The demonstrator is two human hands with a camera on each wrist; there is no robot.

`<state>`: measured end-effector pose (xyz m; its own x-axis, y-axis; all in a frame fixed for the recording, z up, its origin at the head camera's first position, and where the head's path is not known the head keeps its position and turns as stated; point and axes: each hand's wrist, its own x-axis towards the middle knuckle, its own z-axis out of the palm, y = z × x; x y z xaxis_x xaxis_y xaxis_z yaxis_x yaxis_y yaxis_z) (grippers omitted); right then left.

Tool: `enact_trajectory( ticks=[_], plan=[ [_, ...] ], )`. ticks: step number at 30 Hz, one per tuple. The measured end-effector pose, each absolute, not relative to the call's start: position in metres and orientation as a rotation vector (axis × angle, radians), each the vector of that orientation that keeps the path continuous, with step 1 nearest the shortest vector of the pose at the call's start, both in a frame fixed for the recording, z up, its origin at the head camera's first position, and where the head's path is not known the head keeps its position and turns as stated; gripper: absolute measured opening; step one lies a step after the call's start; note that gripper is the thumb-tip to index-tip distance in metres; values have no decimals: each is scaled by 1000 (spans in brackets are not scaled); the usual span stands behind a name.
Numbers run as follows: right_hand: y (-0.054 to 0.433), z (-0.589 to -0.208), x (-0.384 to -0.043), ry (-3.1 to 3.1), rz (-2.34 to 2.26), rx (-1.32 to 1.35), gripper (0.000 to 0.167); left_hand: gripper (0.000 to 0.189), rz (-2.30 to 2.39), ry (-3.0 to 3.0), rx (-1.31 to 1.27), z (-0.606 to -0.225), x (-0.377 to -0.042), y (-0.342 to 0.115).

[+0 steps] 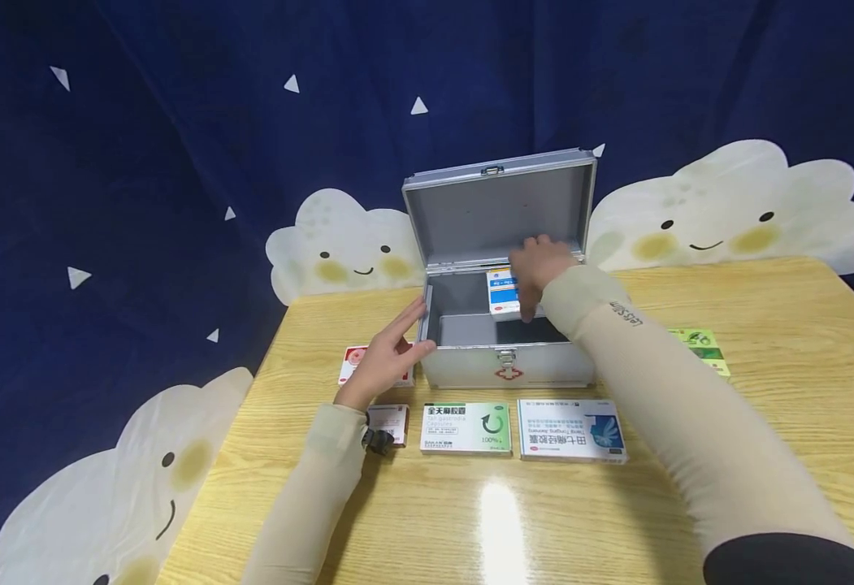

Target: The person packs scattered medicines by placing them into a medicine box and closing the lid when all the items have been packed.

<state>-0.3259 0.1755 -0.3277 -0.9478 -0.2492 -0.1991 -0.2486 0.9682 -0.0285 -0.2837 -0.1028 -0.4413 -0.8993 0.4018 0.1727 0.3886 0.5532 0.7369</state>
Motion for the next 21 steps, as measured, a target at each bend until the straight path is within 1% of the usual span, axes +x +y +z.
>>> enact_trajectory(
  ticks=[7,15,21],
  plan=[
    [171,-331,-321,2885,31,-429,83,70,1303,2751,688,-443,-282,-105],
    [167,-322,-320,2801,4,-367,75,71,1310,2752,703,-441,-283,-105],
    [166,-321,-328,2737,17,-338,77,70,1286,2756,699,-439,-284,-104]
  ],
)
